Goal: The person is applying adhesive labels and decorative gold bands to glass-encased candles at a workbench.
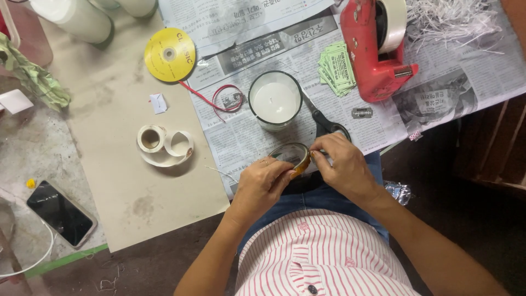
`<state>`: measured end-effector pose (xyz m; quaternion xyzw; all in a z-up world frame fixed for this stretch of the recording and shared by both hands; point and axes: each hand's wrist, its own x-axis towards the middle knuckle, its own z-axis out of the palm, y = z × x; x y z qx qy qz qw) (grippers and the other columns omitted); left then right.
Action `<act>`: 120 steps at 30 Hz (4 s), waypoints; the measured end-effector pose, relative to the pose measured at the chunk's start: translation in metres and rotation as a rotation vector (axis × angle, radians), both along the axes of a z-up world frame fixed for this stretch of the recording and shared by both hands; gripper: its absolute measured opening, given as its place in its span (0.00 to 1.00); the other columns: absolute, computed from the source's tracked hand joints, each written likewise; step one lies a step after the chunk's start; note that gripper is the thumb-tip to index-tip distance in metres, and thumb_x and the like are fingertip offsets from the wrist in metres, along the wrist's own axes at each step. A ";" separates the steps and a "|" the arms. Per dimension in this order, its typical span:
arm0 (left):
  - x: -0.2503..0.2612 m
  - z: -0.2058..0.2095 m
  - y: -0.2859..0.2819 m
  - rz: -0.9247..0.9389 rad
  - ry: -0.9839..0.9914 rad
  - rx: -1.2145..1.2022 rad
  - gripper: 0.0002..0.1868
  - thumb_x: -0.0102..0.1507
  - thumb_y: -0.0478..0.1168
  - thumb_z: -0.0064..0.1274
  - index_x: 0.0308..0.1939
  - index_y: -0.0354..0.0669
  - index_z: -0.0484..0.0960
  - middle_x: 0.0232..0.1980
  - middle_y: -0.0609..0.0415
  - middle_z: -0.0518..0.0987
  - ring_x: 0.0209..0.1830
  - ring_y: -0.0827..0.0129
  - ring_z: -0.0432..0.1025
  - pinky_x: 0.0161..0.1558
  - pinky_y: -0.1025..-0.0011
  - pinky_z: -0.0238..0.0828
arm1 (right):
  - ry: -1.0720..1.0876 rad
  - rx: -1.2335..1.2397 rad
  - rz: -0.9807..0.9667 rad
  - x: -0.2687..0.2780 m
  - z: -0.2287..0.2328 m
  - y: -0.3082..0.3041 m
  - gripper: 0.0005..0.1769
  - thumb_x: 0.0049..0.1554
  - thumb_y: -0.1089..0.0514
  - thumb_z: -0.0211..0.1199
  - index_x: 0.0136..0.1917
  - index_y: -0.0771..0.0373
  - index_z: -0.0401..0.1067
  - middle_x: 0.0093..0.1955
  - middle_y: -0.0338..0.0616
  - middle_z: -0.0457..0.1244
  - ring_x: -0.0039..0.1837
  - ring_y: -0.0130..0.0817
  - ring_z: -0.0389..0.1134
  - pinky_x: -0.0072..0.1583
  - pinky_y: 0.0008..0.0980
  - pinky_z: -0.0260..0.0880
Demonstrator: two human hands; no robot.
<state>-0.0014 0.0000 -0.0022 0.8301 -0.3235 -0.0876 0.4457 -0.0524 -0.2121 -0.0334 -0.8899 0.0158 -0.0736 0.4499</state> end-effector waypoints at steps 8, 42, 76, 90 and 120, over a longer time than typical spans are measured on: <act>0.005 0.008 0.004 0.007 0.014 0.115 0.07 0.65 0.43 0.57 0.39 0.46 0.85 0.27 0.51 0.81 0.30 0.57 0.79 0.34 0.66 0.76 | 0.146 0.107 0.074 -0.001 0.011 0.000 0.04 0.56 0.65 0.62 0.43 0.60 0.75 0.41 0.42 0.69 0.50 0.40 0.71 0.55 0.40 0.73; -0.001 0.023 -0.004 0.075 0.017 0.165 0.07 0.66 0.43 0.54 0.39 0.47 0.85 0.25 0.52 0.82 0.27 0.57 0.79 0.32 0.68 0.76 | 0.380 0.808 -0.236 -0.020 -0.009 0.025 0.13 0.59 0.62 0.64 0.57 0.67 0.79 0.45 0.49 0.73 0.47 0.28 0.71 0.54 0.32 0.78; 0.019 0.047 0.023 -0.062 -0.436 0.011 0.03 0.63 0.40 0.58 0.37 0.47 0.83 0.23 0.57 0.79 0.25 0.65 0.76 0.35 0.70 0.71 | -0.032 0.495 -0.021 0.025 0.035 0.014 0.02 0.58 0.67 0.64 0.46 0.68 0.75 0.54 0.50 0.67 0.53 0.33 0.72 0.53 0.30 0.76; 0.053 0.032 0.050 0.312 -0.852 0.217 0.15 0.65 0.53 0.57 0.29 0.53 0.77 0.22 0.60 0.72 0.31 0.65 0.72 0.53 0.62 0.64 | -0.377 0.322 -0.182 0.028 0.027 0.018 0.01 0.61 0.68 0.61 0.46 0.68 0.72 0.52 0.50 0.63 0.57 0.40 0.71 0.56 0.31 0.73; 0.055 0.034 0.065 0.419 -0.662 0.185 0.06 0.64 0.50 0.62 0.37 0.57 0.84 0.29 0.67 0.78 0.41 0.70 0.72 0.54 0.68 0.61 | -0.299 0.419 -0.219 0.031 0.022 0.006 0.02 0.62 0.68 0.61 0.49 0.71 0.72 0.54 0.52 0.63 0.47 0.27 0.66 0.52 0.27 0.73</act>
